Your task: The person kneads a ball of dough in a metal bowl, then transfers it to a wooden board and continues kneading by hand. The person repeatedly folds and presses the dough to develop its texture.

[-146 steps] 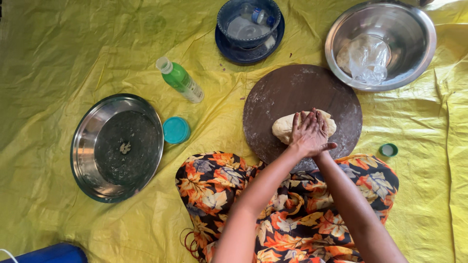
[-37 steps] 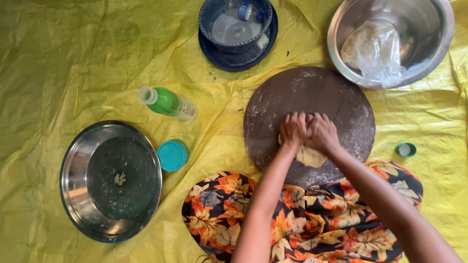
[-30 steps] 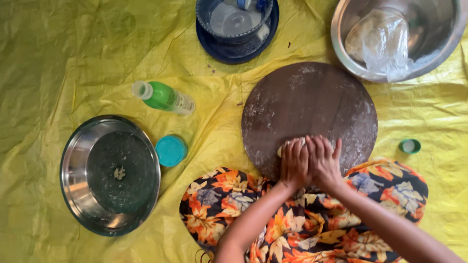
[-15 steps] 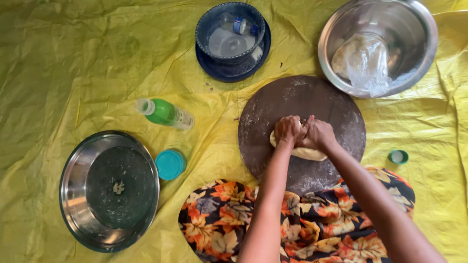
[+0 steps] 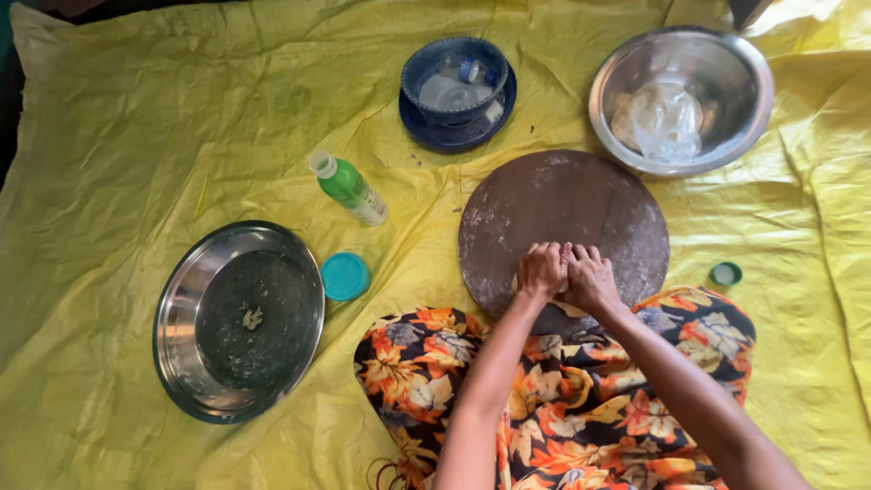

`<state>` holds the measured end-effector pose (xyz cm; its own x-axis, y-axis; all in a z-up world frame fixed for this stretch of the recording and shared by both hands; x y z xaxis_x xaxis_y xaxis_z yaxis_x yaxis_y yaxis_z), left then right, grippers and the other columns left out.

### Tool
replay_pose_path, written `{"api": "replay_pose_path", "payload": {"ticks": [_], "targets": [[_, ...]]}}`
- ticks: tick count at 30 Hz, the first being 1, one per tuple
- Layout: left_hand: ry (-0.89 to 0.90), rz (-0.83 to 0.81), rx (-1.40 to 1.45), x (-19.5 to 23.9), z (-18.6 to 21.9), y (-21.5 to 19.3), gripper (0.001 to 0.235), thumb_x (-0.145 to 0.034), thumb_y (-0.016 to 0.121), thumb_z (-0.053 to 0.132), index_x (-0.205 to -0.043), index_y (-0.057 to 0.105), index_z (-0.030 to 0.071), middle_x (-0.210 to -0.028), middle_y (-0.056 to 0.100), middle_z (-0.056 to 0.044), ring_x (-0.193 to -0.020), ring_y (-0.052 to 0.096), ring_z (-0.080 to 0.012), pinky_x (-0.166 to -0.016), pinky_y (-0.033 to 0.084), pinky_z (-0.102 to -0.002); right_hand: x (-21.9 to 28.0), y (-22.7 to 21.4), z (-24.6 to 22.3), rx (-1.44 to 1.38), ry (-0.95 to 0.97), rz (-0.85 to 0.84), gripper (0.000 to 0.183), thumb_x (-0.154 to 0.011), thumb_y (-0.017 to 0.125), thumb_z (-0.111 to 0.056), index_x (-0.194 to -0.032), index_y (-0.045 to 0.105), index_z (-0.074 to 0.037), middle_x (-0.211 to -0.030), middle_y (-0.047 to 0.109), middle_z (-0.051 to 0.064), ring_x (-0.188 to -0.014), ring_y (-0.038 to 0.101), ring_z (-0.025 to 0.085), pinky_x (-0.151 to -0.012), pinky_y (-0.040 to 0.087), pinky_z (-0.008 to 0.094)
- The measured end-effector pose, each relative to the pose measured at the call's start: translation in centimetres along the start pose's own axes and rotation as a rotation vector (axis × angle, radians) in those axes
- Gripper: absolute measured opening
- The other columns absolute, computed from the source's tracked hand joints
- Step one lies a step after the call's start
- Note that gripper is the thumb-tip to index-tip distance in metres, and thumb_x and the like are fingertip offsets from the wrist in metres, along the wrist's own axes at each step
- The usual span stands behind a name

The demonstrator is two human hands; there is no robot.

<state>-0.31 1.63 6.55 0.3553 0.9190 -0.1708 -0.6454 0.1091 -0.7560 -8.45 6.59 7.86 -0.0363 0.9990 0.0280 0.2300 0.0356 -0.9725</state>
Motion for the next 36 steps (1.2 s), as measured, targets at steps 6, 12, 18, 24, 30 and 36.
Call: {"api": "replay_pose_path", "payload": {"ticks": [6, 12, 18, 24, 30, 36], "targets": [[0.353, 0.424, -0.043, -6.7, 14.5, -17.8, 0.044, -0.104, 0.052, 0.047, -0.095, 0.066, 0.005, -0.090, 0.069, -0.015, -0.085, 0.068, -0.0343, -0.073, 0.053, -0.047, -3.4, -22.2, -3.7, 0.200, -0.190, 0.447, 0.038, -0.077, 0.074, -0.022, -0.113, 0.067, -0.011, -0.116, 0.059, 0.012, -0.120, 0.056, 0.032, -0.106, 0.046, 0.052], [0.760, 0.847, -0.091, -6.1, 25.3, -29.3, 0.044, -0.098, 0.063, 0.052, -0.091, 0.065, 0.009, -0.094, 0.066, -0.011, -0.082, 0.063, -0.0286, -0.069, 0.049, -0.045, 1.0, -36.5, -3.7, -0.054, -0.377, 1.177, 0.015, -0.101, 0.066, -0.021, -0.111, 0.069, -0.011, -0.115, 0.060, 0.012, -0.118, 0.054, 0.034, -0.107, 0.040, 0.054], [0.345, 0.392, -0.034, -8.0, 11.1, -13.2, 0.047, -0.107, 0.051, 0.054, -0.105, 0.063, 0.009, -0.110, 0.066, -0.012, -0.109, 0.064, -0.0304, -0.099, 0.051, -0.049, -6.2, -15.3, 0.7, -0.070, -0.162, 0.661, 0.015, -0.108, 0.049, -0.011, -0.115, 0.062, -0.007, -0.127, 0.061, 0.014, -0.123, 0.055, 0.033, -0.111, 0.035, 0.053], [0.138, -0.170, -0.028, -3.1, -3.9, 2.9, 0.059, -0.092, 0.062, 0.043, -0.138, 0.062, 0.008, -0.145, 0.056, -0.021, -0.133, 0.051, -0.0381, -0.105, 0.045, -0.049, -8.7, -0.4, 4.6, -0.344, -0.413, -0.021, 0.063, -0.070, 0.090, -0.031, -0.126, 0.069, -0.010, -0.129, 0.068, 0.016, -0.122, 0.062, 0.032, -0.101, 0.051, 0.045], [-0.284, 0.127, 0.216, -4.0, -10.9, -1.5, 0.038, -0.110, 0.055, 0.040, -0.115, 0.074, 0.008, -0.124, 0.071, -0.014, -0.123, 0.063, -0.0355, -0.107, 0.050, -0.044, -12.3, -8.8, 10.8, -0.308, 0.119, 0.159, 0.050, -0.088, 0.080, -0.048, -0.127, 0.073, -0.018, -0.115, 0.079, 0.007, -0.100, 0.074, 0.023, -0.093, 0.059, 0.044], [-0.155, 0.388, -0.234, 1.5, -10.2, -4.5, 0.053, -0.105, 0.051, 0.045, -0.127, 0.061, -0.002, -0.142, 0.053, -0.027, -0.140, 0.042, -0.0456, -0.114, 0.035, -0.057, -11.4, -6.6, -3.1, 0.449, -0.331, 0.076, 0.099, -0.058, 0.073, -0.082, -0.147, 0.051, -0.047, -0.159, 0.037, 0.004, -0.143, 0.032, 0.047, -0.095, 0.041, 0.081]]}}
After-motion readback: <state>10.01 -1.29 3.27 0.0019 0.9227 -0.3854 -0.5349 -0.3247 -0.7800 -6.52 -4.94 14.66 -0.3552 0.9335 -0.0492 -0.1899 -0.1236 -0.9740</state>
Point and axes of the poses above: each hand's wrist, its own x-axis away from the middle knuckle, its own y-axis out of the palm, z = x × y, the point moved 9 cm from there along -x, towards the middle knuckle
